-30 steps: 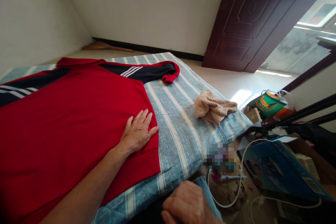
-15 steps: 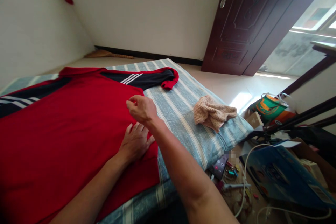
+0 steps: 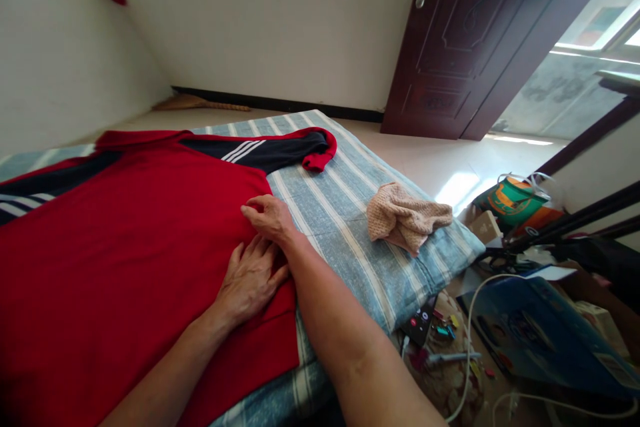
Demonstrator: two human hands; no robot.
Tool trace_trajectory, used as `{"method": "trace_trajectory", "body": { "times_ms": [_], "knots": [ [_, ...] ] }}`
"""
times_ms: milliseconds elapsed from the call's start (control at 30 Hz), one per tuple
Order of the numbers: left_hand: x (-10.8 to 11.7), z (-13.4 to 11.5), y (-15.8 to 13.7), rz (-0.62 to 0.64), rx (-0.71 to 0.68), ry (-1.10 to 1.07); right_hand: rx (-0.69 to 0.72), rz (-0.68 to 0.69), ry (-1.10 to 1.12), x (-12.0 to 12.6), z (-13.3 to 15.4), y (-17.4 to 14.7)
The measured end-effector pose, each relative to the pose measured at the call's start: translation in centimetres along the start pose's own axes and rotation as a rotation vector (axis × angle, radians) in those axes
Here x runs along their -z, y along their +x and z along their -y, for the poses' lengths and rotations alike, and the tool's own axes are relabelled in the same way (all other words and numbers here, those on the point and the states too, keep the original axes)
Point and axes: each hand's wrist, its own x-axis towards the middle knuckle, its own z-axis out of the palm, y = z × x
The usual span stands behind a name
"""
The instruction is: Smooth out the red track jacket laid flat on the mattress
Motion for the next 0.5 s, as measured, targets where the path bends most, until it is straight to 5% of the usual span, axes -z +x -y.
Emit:
{"method": "trace_trajectory", "body": {
  "times_ms": [233,500],
  "knots": [
    [0.9,1.0,-0.1,-0.020,0.067,0.055,-0.011,-0.039,0.102,0.2,-0.3,0.1],
    [0.0,0.9,-0.8,0.110,0.157,0.207,0.030,-0.073,0.029,-0.2,-0.5,0.2]
  ]
}}
